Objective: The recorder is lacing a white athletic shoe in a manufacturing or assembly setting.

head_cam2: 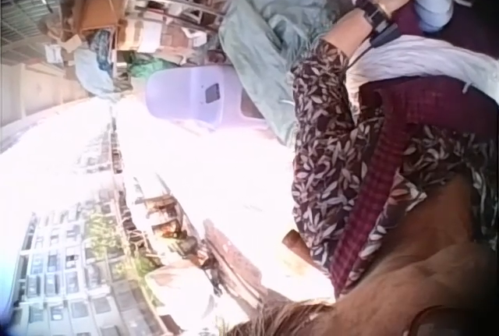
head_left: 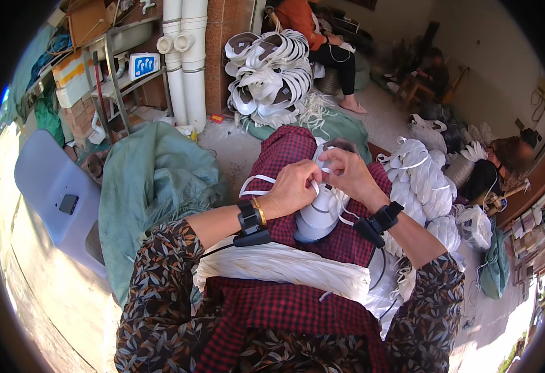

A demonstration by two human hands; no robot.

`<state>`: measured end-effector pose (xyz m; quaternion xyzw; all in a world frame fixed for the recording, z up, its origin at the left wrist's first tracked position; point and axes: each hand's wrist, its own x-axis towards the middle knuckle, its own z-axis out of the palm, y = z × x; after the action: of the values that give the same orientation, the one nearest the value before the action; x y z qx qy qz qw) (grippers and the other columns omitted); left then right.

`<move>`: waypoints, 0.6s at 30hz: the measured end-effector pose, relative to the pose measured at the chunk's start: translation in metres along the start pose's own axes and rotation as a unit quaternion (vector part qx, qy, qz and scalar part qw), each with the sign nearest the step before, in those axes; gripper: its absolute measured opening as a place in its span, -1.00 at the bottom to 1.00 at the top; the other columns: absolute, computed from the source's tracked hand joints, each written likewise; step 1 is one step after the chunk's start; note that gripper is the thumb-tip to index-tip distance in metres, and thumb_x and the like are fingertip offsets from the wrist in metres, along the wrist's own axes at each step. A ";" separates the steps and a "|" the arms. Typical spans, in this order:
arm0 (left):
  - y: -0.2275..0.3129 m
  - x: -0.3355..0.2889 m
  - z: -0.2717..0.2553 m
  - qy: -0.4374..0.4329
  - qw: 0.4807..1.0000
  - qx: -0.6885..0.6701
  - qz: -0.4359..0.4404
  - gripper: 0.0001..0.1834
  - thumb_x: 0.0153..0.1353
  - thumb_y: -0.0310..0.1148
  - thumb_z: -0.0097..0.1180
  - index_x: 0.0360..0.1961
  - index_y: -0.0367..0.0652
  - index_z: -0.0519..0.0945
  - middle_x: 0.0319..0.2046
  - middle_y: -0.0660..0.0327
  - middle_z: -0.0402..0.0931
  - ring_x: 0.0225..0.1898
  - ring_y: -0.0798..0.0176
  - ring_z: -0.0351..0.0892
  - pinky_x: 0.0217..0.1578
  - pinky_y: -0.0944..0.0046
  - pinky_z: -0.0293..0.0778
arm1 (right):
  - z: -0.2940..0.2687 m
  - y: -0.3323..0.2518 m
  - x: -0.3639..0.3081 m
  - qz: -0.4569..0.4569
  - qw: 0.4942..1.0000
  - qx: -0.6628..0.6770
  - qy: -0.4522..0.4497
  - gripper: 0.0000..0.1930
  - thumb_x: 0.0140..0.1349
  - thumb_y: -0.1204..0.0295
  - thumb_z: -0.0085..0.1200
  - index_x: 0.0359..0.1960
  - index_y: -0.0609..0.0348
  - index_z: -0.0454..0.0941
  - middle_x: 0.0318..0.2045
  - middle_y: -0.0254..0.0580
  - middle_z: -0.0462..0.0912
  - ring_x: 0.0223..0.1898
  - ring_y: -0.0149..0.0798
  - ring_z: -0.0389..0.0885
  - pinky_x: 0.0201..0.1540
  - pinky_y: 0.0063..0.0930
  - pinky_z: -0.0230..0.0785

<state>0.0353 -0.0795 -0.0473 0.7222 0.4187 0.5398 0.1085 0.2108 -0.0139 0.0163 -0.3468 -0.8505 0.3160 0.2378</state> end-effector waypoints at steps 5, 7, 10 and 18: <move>0.002 0.021 -0.021 -0.134 0.982 0.120 0.059 -0.74 -0.02 -0.62 0.15 -0.22 -0.29 0.54 -0.28 0.02 0.43 -0.27 -0.02 0.59 -0.26 0.06 0.52 | 0.002 0.006 0.005 -0.006 0.994 0.008 0.113 -0.64 0.08 0.64 0.14 -0.03 0.28 0.50 -0.38 -0.13 0.75 -0.37 -0.34 0.70 -0.26 -0.43 0.52; 0.005 0.034 -0.029 -0.219 0.969 0.113 0.032 -0.67 -0.04 -0.60 0.16 -0.16 -0.27 0.55 -0.16 0.00 0.34 -0.14 -0.12 0.53 -0.17 -0.05 0.49 | 0.003 0.007 0.005 -0.024 0.995 -0.010 0.101 -0.64 0.08 0.64 0.11 -0.04 0.28 0.48 -0.36 -0.10 0.75 -0.35 -0.29 0.73 -0.25 -0.41 0.53; 0.010 0.055 -0.035 -0.304 0.909 0.240 0.157 -0.57 -0.16 -0.49 0.24 -0.14 -0.18 0.58 -0.10 0.06 0.29 -0.14 -0.10 0.48 -0.22 -0.04 0.46 | 0.001 0.010 0.002 -0.054 0.995 -0.047 0.070 -0.66 0.07 0.64 0.09 -0.06 0.28 0.45 -0.34 -0.05 0.75 -0.30 -0.16 0.75 -0.23 -0.34 0.54; 0.002 0.068 -0.050 -0.365 0.895 0.199 0.161 -0.75 -0.13 -0.39 0.32 -0.36 -0.17 0.58 -0.22 0.12 0.33 -0.19 -0.01 0.45 -0.21 0.02 0.40 | 0.005 0.014 0.002 -0.127 0.985 -0.115 0.034 -0.69 0.03 0.64 0.12 -0.14 0.28 0.43 -0.34 0.00 0.73 -0.25 0.04 0.72 -0.18 -0.16 0.54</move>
<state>-0.0030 -0.0462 0.0204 0.9324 0.3263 0.1542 0.0195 0.2126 -0.0068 0.0032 -0.2713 -0.9098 0.1711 0.2636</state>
